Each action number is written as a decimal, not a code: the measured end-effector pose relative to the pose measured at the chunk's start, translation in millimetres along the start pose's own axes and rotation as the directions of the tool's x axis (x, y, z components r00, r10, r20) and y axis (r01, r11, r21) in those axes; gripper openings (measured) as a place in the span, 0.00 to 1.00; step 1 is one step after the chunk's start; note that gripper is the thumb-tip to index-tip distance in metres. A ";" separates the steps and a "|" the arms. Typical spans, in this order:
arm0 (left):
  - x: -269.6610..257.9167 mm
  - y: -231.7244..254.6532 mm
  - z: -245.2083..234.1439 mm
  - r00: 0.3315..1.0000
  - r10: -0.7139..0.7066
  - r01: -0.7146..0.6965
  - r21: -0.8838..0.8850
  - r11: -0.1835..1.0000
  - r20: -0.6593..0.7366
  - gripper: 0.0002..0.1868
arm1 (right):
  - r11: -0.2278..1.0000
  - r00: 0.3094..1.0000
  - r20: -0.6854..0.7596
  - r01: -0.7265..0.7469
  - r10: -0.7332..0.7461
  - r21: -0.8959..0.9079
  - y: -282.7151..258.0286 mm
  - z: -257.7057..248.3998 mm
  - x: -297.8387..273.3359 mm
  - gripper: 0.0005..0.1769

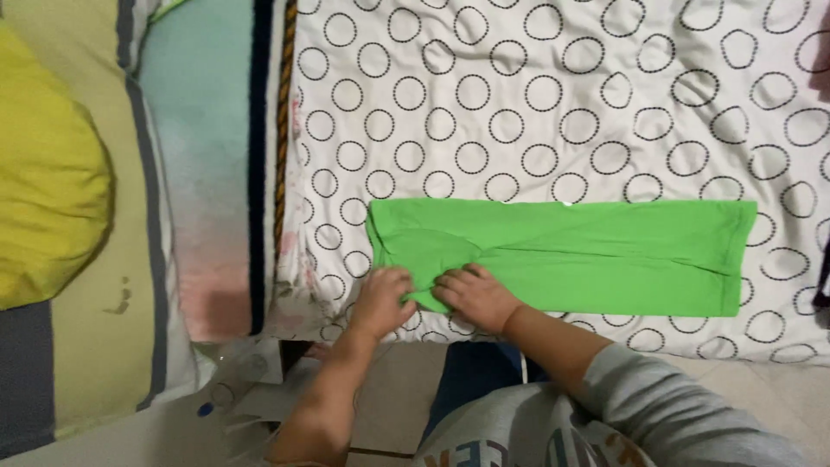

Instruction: Folding various t-shirts and clothing items on a bed.

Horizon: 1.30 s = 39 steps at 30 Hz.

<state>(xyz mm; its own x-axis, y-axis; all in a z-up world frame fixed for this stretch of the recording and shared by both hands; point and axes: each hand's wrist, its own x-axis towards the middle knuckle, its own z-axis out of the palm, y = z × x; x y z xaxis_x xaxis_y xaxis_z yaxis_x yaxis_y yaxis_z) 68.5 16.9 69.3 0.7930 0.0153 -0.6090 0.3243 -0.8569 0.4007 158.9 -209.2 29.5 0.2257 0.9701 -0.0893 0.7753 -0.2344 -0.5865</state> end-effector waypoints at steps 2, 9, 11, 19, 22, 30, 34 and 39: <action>17.6 -2.4 -18.0 0.999 -0.053 0.054 -0.189 0.981 0.011 0.14 | 0.973 0.973 0.072 -0.224 0.220 0.063 -4.6 -22.8 12.2 0.30; 76.8 -4.3 -5.2 0.892 -0.444 0.197 -0.807 0.557 -0.089 0.25 | 0.208 0.478 0.154 -0.620 0.865 0.757 18.1 -30.6 43.6 0.31; 76.5 -7.5 6.6 0.865 -0.463 0.179 -0.741 0.647 -0.195 0.29 | 0.282 0.477 0.082 -0.640 0.875 0.715 21.9 -21.5 40.6 0.29; 89.2 14.4 75.3 0.843 -0.007 0.085 0.121 0.989 -0.538 0.18 | 0.362 0.164 -0.340 -0.639 0.926 0.679 101.5 -10.7 -115.0 0.19; 97.6 55.3 48.1 0.930 0.026 0.047 0.190 0.981 -0.366 0.29 | 0.254 -0.141 -0.534 -0.760 0.833 0.598 136.5 -16.0 -205.1 0.23; 87.0 62.9 34.1 0.954 -0.092 0.144 0.163 0.976 -0.287 0.48 | -0.205 -0.121 0.175 -0.762 0.977 0.614 181.5 -78.7 -276.7 0.30; 30.9 37.8 35.9 0.920 -0.139 0.167 0.045 0.985 -0.366 0.45 | -0.236 -0.022 0.284 -0.617 0.959 0.750 159.9 -99.2 -277.3 0.30; -40.2 -13.2 71.2 0.735 -0.343 0.182 -0.316 0.931 -0.585 0.36 | -0.012 0.286 0.268 -0.662 0.920 0.749 34.3 -189.5 -171.0 0.36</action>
<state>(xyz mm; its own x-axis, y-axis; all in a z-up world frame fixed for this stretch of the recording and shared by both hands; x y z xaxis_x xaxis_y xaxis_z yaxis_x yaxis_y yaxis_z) -4.4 -9.1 39.7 0.7736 0.6061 -0.1849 0.6095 -0.6321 0.4784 258.7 -395.1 177.2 0.6198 0.0791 -0.7808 -0.6009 -0.5921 -0.5370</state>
